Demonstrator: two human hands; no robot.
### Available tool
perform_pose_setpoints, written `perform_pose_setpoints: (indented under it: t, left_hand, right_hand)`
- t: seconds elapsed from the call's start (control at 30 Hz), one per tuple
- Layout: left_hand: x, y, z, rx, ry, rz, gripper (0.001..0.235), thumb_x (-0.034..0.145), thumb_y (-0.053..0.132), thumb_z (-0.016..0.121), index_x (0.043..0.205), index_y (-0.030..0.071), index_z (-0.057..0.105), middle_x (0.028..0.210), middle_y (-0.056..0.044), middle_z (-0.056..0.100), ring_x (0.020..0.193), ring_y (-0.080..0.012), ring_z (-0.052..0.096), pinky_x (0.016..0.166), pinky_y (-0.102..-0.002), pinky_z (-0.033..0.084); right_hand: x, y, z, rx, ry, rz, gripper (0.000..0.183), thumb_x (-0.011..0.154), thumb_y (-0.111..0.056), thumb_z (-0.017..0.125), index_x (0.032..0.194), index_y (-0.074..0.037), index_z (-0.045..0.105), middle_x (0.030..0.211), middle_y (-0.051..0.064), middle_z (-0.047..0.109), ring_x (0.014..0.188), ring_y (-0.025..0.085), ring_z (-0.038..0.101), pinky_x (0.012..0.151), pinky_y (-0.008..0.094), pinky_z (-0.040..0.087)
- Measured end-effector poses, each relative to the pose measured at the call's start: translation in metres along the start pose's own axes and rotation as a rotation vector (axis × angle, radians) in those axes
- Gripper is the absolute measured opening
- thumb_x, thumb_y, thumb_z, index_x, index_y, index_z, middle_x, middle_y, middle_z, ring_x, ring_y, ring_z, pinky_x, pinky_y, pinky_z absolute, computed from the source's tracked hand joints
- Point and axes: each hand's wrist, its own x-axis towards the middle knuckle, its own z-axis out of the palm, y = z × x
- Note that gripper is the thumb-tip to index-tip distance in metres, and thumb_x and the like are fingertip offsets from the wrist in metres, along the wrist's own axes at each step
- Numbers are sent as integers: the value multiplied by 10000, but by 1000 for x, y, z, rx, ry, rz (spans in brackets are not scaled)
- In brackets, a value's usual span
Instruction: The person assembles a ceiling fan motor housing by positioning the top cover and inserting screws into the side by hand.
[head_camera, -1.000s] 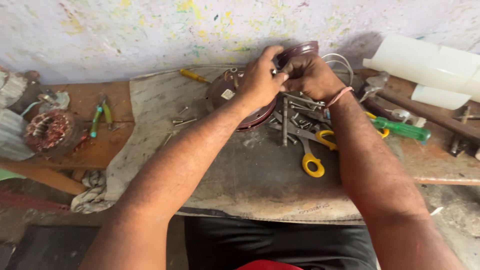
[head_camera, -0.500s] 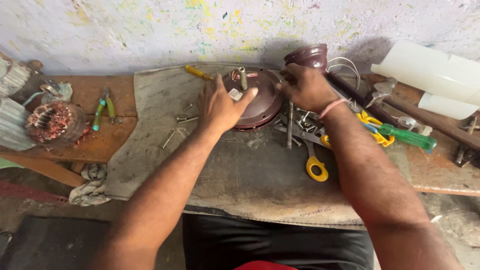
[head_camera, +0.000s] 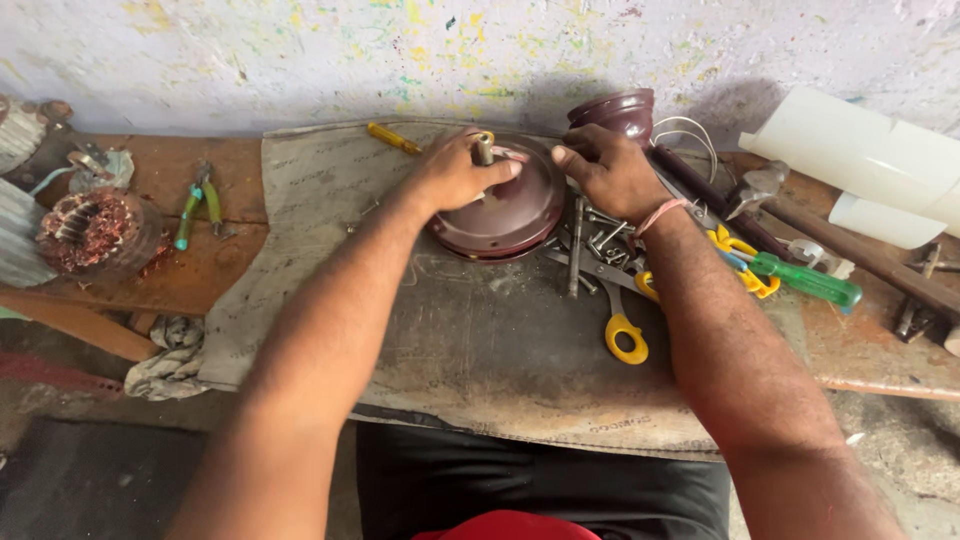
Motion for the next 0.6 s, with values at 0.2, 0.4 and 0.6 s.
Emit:
perform_pose_setpoints:
  t: [0.2,0.4,0.6]
  left_hand:
    - [17,16,-25,-19,-165,222,851,769,579,787,1473,157,561,1367,-165,661,1221,-323,658,1046,-482,508]
    - [-18,19,-16,33,-12,-173,1051,835,681,750,1549,33,333,1474,-261,509,1314,-377,552,1103,-493,459]
    - [0,0,-11,-51,-27,76,891,739,491,819,1485,131,490,1446,-198,542,1324,-345,543,1081,-485,471]
  right_hand:
    - [-2,-6,-7,124,-42,180,563,958,-449,632,1318,-17,620,1093,196,746,982,283,736,863,394,578]
    - [-1,-3,3,33,-43,-5,495,994,-408,633,1257,9,668,1100,214,747,1020,280,722,895,409,549]
    - [0,-3,1,-136,-31,156,468,1001,-425,640,1206,-10,711,1067,218,747,1030,304,721,933,403,543]
